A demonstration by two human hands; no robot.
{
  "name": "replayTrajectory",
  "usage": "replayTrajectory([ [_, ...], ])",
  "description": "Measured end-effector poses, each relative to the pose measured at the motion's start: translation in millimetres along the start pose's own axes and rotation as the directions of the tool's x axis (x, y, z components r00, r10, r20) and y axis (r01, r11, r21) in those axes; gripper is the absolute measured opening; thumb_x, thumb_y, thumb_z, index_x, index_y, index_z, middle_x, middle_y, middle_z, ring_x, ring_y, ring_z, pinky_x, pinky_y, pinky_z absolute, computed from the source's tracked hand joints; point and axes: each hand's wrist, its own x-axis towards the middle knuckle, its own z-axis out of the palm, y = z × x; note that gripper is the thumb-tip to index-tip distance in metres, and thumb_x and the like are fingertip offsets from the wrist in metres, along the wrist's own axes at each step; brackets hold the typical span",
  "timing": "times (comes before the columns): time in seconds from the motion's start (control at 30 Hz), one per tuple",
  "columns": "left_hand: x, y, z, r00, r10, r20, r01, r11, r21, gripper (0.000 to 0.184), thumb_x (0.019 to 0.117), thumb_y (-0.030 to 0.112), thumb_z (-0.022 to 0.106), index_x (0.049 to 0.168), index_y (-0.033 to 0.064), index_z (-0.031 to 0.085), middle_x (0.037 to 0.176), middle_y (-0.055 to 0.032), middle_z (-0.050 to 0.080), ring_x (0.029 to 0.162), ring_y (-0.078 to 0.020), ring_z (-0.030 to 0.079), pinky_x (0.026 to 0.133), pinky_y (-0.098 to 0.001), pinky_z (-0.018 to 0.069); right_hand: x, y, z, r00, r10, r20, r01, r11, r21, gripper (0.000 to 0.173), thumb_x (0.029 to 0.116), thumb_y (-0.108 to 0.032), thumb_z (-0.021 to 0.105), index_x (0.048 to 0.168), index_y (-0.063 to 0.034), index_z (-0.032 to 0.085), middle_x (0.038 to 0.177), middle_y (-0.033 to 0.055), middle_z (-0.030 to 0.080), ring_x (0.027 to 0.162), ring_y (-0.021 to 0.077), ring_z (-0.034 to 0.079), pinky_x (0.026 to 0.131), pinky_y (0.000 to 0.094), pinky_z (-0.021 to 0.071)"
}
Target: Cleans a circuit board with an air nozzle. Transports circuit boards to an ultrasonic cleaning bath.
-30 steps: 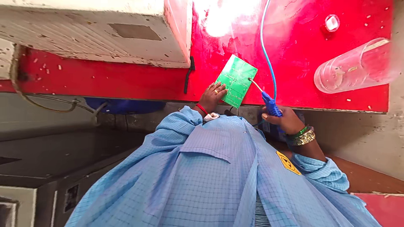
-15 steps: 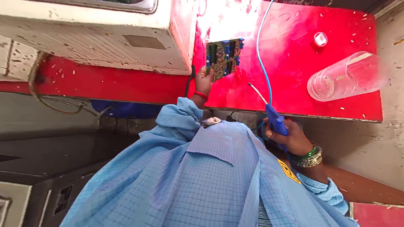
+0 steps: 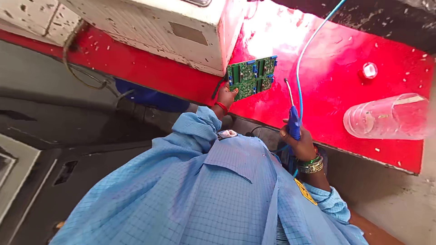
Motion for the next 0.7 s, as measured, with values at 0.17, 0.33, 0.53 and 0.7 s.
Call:
replayTrajectory([
  [0.17, -6.5, -2.7, -10.2, 0.999, 0.025, 0.037, -0.033, 0.970, 0.242, 0.035, 0.0947, -0.002, 0.065, 0.128, -0.0099, 0.059, 0.125, -0.0251, 0.065, 0.118, -0.0276, 0.064, 0.106, -0.0433, 0.0485, -4.3, 14.1, -5.7, 0.969, -0.247, -0.019, 0.248, 0.965, 0.083, 0.075, 0.0868, -0.040, 0.075, 0.133, 0.0147, 0.050, 0.109, 0.0036, 0.070, 0.097, 0.0029, 0.066, 0.086, 0.0222, 0.0561],
  [0.33, -31.5, 23.0, -39.1, 0.989, -0.018, 0.148, -0.067, 0.833, 0.550, 0.035, 0.0964, 0.003, 0.065, 0.130, -0.0070, 0.062, 0.125, -0.0280, 0.066, 0.123, -0.0406, 0.061, 0.108, -0.0582, 0.0426, -9.2, 2.5, -3.6, 0.940, -0.335, -0.068, 0.341, 0.928, 0.147, 0.072, 0.0873, -0.041, 0.077, 0.136, 0.0048, 0.048, 0.117, -0.0057, 0.069, 0.105, 0.0037, 0.067, 0.091, 0.0243, 0.0571],
  [0.53, -74.9, 15.6, -136.8, 0.990, -0.046, 0.135, -0.020, 0.892, 0.452, 0.031, 0.0980, 0.004, 0.064, 0.126, -0.0087, 0.063, 0.122, -0.0270, 0.067, 0.117, -0.0339, 0.064, 0.107, -0.0492, 0.0467, -2.6, -21.3, 31.9, 0.919, -0.390, 0.053, 0.384, 0.918, 0.101, 0.070, 0.0849, -0.040, 0.079, 0.137, -0.0035, 0.050, 0.120, -0.0100, 0.070, 0.110, 0.0039, 0.066, 0.096, 0.0240, 0.0555],
  [0.7, -147.8, -7.2, -254.9, 0.995, -0.006, -0.102, 0.007, 1.000, 0.007, 0.036, 0.0942, -0.004, 0.064, 0.129, -0.0115, 0.056, 0.118, -0.0179, 0.066, 0.103, -0.0100, 0.065, 0.094, -0.0263, 0.0532, 2.4, -44.4, 95.8, 0.881, -0.350, 0.319, 0.360, 0.933, 0.029, 0.072, 0.0840, -0.028, 0.078, 0.136, 0.0104, 0.046, 0.124, -0.0020, 0.067, 0.114, 0.0015, 0.063, 0.100, 0.0230, 0.0527],
])
